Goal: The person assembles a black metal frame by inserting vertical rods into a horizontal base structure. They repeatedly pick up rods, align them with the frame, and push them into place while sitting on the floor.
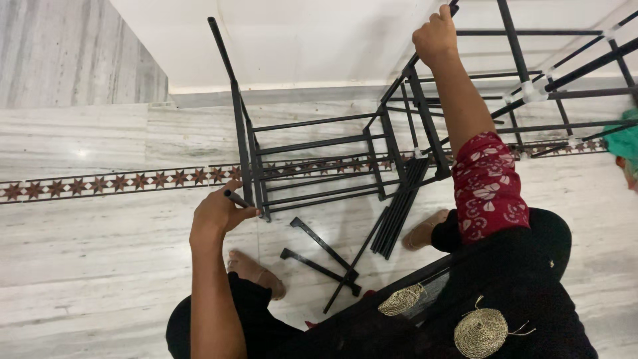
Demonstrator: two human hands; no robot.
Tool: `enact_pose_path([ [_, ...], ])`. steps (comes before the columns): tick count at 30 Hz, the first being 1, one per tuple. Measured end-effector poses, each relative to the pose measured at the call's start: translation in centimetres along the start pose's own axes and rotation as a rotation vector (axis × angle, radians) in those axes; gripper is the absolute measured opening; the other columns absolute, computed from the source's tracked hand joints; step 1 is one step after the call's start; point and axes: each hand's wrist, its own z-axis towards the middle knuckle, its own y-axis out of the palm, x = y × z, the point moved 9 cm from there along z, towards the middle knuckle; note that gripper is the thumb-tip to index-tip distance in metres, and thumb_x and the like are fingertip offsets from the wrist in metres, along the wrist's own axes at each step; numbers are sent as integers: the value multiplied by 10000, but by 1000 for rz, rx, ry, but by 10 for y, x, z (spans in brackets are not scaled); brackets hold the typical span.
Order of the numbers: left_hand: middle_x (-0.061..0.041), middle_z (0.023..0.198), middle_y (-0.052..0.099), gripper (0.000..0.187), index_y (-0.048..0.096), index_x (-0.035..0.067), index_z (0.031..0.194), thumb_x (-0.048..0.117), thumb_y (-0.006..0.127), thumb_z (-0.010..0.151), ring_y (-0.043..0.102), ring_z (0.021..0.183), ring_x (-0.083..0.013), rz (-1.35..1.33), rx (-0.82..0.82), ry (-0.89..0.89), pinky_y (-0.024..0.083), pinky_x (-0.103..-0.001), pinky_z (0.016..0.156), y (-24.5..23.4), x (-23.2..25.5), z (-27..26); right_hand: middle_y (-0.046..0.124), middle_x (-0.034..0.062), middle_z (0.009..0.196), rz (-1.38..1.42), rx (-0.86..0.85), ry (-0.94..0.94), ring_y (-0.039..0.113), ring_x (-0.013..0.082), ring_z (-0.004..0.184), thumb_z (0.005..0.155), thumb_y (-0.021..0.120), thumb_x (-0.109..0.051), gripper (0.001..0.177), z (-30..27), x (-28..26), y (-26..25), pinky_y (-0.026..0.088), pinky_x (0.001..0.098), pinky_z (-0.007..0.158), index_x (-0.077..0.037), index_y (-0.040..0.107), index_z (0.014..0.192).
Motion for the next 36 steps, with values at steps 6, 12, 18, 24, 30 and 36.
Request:
enact_pose_path([
  [6, -39, 971, 799, 827, 575, 236, 1398, 423, 912, 667, 745, 991, -252, -2, -59, -89, 573, -420, 804, 2, -8, -3, 763, 60, 842, 102, 101, 18, 703, 257, 979, 890, 672, -132, 139, 7, -8, 17, 416, 440, 988, -163, 794, 831],
  [12, -72, 1034, 793, 858, 570, 214, 1397, 364, 946, 641, 734, 1032, -262, -16, -11, -16, 569, -423, 833, 0, -1, -2, 732, 42, 767, 160, 145, 54, 706, 215, 762, 845, 721, -106, 105, 11, -9, 30, 511, 370, 635, -131, 785, 765],
  [18, -129, 1070, 747, 918, 500, 181, 1399, 280, 968, 615, 696, 1033, -356, 89, 18, 86, 545, -483, 832, 5, 4, 14, 739, 97, 878, 300, 155, 111, 676, 278, 963, 897, 705, -103, 96, -10, -21, -4, 450, 474, 807, -126, 798, 889],
  [24, -192, 972, 726, 668, 562, 148, 1251, 198, 899, 677, 681, 966, -414, 107, 79, 129, 538, -520, 786, 7, 3, 25, 697, 80, 1198, 789, 465, -27, 570, 301, 1244, 896, 735, -65, 223, -121, -148, -111, 263, 567, 1060, -146, 761, 1102],
  [30, -155, 916, 742, 515, 672, 134, 1186, 220, 896, 730, 698, 884, -400, 98, 266, 279, 552, -514, 724, 9, -1, 16, 650, 70, 1108, 1030, 476, -103, 565, 272, 1102, 899, 685, 35, 299, -314, -273, -171, 336, 469, 913, -106, 729, 1159],
  [36, -142, 920, 743, 498, 699, 147, 1184, 261, 916, 751, 701, 859, -385, 122, 227, 259, 553, -497, 716, -2, 4, 3, 710, 113, 1027, 1354, -323, 33, 635, 301, 954, 865, 686, -27, 178, -452, -404, -78, 473, 451, 811, -96, 739, 1021],
])
